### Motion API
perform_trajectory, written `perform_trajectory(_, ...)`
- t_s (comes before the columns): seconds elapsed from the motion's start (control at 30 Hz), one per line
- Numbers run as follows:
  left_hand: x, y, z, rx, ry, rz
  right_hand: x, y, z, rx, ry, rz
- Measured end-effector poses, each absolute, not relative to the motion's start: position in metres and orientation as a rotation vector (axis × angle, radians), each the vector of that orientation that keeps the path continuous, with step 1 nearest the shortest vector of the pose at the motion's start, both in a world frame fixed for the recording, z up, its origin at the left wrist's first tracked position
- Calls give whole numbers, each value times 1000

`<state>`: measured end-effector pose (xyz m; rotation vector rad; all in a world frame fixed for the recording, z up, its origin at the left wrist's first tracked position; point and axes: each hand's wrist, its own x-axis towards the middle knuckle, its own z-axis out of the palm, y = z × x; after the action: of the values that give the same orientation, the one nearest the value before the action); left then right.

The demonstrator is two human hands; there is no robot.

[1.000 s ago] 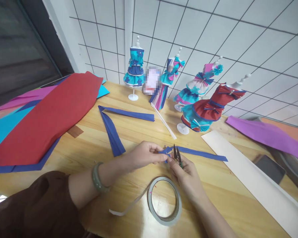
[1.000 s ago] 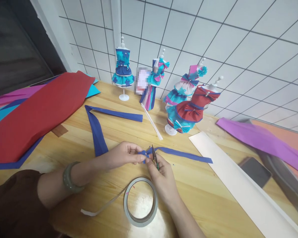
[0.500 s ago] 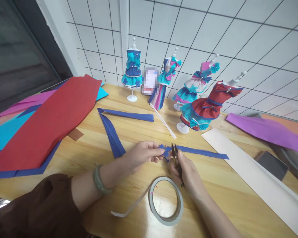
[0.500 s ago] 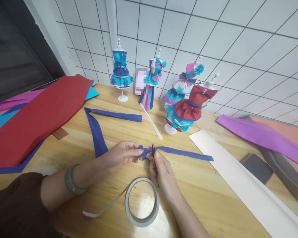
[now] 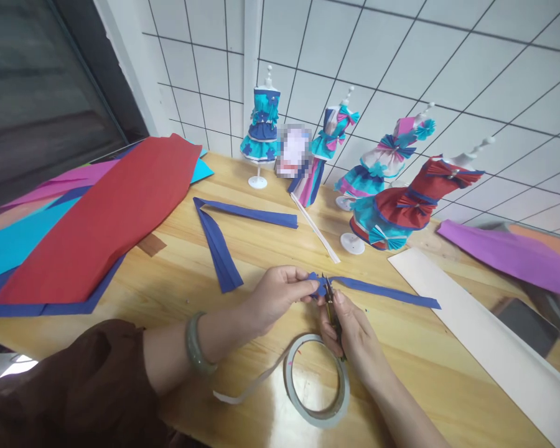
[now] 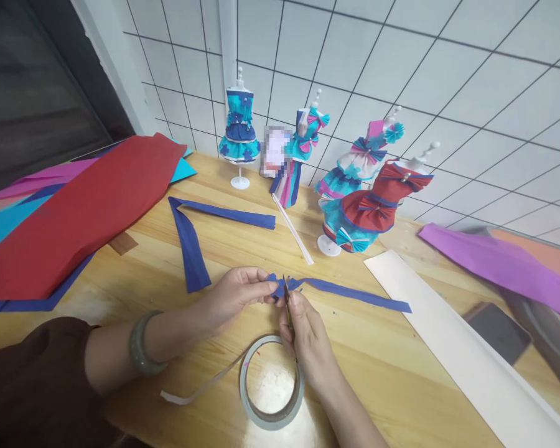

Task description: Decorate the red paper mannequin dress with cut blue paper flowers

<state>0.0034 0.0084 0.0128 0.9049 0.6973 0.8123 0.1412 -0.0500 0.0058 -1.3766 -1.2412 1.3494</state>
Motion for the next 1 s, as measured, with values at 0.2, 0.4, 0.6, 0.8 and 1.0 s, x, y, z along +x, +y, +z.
perform_trajectory(0.2,4,8,14,989,771,850,141,-52,7,-1440,-1249,1320)
perform_trajectory(0.4,3,8,11,1037,729,853,140,-51,6,-1451,-1226,1307)
perform_trajectory(0.6,3,7,10,1040,732,847,140,-50,6,-1463,-1209,1319)
perform_trajectory(0.8,3,8,10,1037,716,847,140,-50,6,-1488,-1222,1301)
perform_trajectory(1.0,4,9,10,1032,732,837,140,-50,6,-1486,-1225,1293)
